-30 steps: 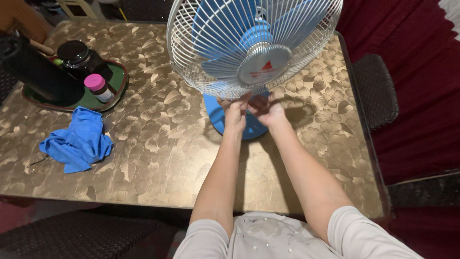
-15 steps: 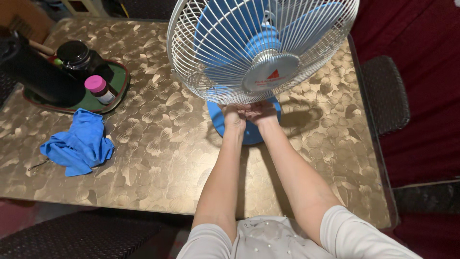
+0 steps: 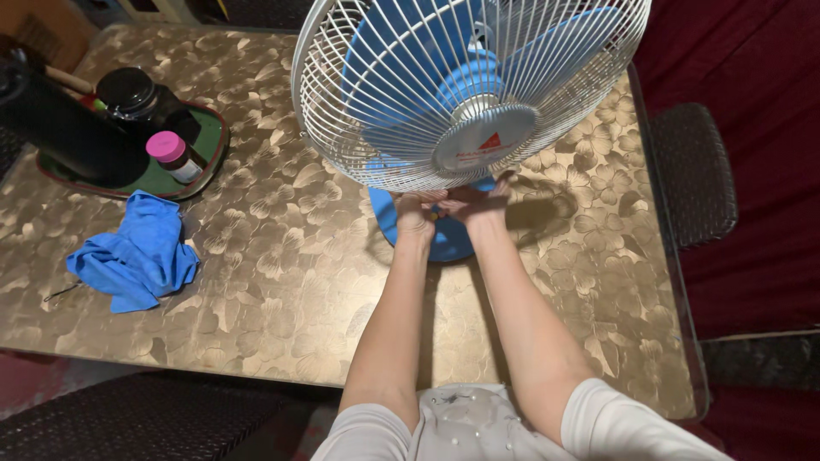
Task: The person assembles a blue table fan by attaching the fan blades to the motor hub, securing them with a nut, and then attaching the front and rear wire cages. The person uses a screwdriver to tighten the hub nut and aligns the cages with the base.
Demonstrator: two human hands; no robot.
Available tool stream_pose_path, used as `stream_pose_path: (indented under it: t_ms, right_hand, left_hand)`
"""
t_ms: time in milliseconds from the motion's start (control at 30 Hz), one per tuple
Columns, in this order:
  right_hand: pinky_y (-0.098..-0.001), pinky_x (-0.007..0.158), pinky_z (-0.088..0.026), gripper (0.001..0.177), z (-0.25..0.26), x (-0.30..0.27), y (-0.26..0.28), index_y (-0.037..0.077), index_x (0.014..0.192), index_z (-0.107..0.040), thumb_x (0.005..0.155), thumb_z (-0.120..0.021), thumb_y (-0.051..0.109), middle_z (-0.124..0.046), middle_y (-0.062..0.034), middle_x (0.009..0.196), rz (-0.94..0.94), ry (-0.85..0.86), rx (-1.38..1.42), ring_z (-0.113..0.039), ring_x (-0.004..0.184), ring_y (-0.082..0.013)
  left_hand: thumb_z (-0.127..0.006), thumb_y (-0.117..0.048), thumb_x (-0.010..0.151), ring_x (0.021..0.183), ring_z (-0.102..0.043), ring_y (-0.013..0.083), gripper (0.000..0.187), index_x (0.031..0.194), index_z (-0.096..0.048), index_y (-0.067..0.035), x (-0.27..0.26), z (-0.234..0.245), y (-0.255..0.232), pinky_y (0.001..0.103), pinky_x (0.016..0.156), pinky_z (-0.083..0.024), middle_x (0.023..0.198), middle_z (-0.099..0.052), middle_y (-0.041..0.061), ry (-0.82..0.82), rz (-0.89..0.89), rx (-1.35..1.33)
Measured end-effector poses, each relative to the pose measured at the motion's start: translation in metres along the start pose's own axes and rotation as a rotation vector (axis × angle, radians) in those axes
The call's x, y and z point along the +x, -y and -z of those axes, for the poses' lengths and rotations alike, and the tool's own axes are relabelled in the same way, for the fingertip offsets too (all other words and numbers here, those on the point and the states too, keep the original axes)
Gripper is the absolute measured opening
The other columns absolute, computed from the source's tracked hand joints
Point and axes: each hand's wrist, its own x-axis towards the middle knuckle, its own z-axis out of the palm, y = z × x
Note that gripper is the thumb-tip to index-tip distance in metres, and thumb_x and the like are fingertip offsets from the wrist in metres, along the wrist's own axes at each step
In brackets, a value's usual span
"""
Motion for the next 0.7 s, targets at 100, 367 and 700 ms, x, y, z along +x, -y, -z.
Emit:
stream_pose_path:
  t_ms: [100,367,700]
  right_hand:
    - [-0.0592,0.117,-0.027,0.138,0.007,-0.019,-0.005,0.002,0.162,-0.010,0.069,-0.033,0.101,-0.024,-0.0315,0.160,-0.005,0.186,0.046,-0.030,0.143,-0.0498]
    - [-0.0561,0.117,-0.039,0.105,0.012,0.005,0.002,0.011,0.162,-0.021,0.082,-0.056,0.070,-0.028,-0.0248,0.162,0.242,0.669,-0.082,-0.038,0.145,-0.0383]
    - [-0.0439,0.115,-0.029,0.128,0.011,-0.023,0.021,0.002,0.160,-0.023,0.070,-0.069,0.081,-0.031,-0.0292,0.162,-0.026,0.205,-0.302,-0.036,0.144,-0.0481]
  left_hand:
    - [-0.052,0.018,0.064,0.062,-0.071,0.0292,0.047,0.107,-0.058,0.001,-0.001,0.001,-0.005,0.037,0.051,-0.059,0.076,-0.070,0.020,0.022,-0.002,-0.013]
    - [-0.053,0.019,0.067,0.063,-0.074,0.0303,0.036,0.099,-0.066,0.010,-0.006,0.000,-0.005,0.037,0.052,-0.058,0.075,-0.073,0.023,0.108,-0.040,0.074]
    - [-0.067,0.020,0.074,0.075,-0.074,0.0226,0.048,0.118,-0.060,0.001,-0.008,0.007,-0.003,0.034,0.058,-0.056,0.090,-0.073,0.013,0.128,-0.047,0.040]
